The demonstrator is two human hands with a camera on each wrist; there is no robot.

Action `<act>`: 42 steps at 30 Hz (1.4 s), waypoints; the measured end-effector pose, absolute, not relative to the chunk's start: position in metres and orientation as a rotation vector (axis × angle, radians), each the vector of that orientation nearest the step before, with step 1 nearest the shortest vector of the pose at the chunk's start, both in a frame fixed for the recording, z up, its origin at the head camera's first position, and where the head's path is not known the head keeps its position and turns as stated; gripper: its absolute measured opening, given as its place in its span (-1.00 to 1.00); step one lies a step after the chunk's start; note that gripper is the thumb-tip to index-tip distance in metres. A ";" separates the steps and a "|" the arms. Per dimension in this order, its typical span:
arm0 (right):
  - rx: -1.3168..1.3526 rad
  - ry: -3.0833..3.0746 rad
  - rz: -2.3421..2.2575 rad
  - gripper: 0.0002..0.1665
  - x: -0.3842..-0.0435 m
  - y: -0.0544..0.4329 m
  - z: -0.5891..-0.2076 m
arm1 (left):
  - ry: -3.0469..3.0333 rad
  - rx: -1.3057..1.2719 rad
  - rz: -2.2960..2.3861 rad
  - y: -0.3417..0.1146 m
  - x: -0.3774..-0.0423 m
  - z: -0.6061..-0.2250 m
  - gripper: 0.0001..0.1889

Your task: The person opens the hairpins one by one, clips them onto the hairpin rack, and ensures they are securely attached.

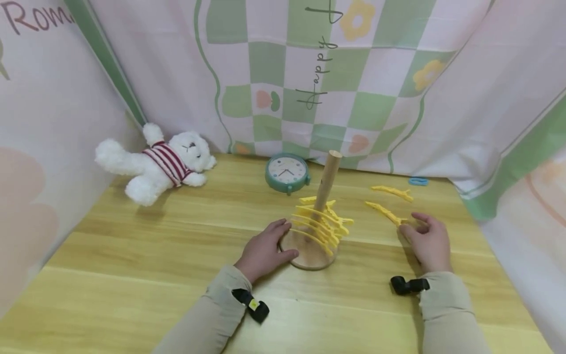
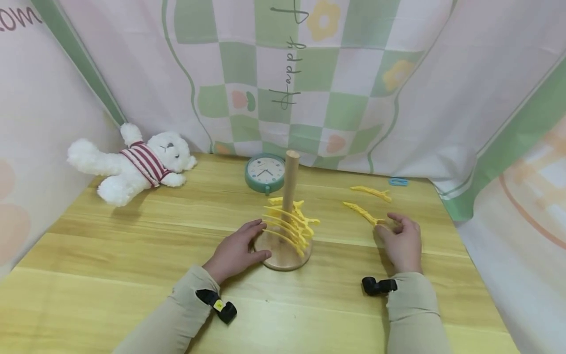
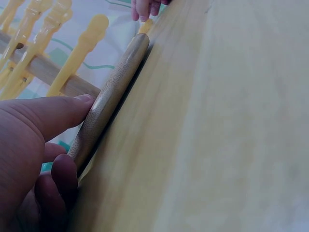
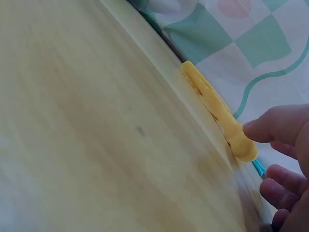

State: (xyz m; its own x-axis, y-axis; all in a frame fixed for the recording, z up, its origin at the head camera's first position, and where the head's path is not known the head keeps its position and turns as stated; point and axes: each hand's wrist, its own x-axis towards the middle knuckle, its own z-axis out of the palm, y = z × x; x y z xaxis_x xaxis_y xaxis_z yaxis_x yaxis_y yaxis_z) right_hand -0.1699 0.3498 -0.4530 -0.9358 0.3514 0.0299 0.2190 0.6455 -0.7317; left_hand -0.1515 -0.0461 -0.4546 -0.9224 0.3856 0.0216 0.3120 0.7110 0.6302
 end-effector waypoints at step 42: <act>-0.342 -2.318 1.749 -0.84 -0.160 0.373 -0.434 | 2.791 0.559 1.027 -0.046 -0.152 -0.458 -0.22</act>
State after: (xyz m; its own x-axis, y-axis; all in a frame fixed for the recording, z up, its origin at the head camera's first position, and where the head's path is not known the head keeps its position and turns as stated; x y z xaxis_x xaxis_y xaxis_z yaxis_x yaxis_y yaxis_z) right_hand -0.1601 0.3730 -0.4343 -0.9494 0.3123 0.0328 0.0543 0.2659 -0.9625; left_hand -0.1517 -0.0463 -0.4582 -0.9253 0.3788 0.0185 0.3005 0.7026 0.6451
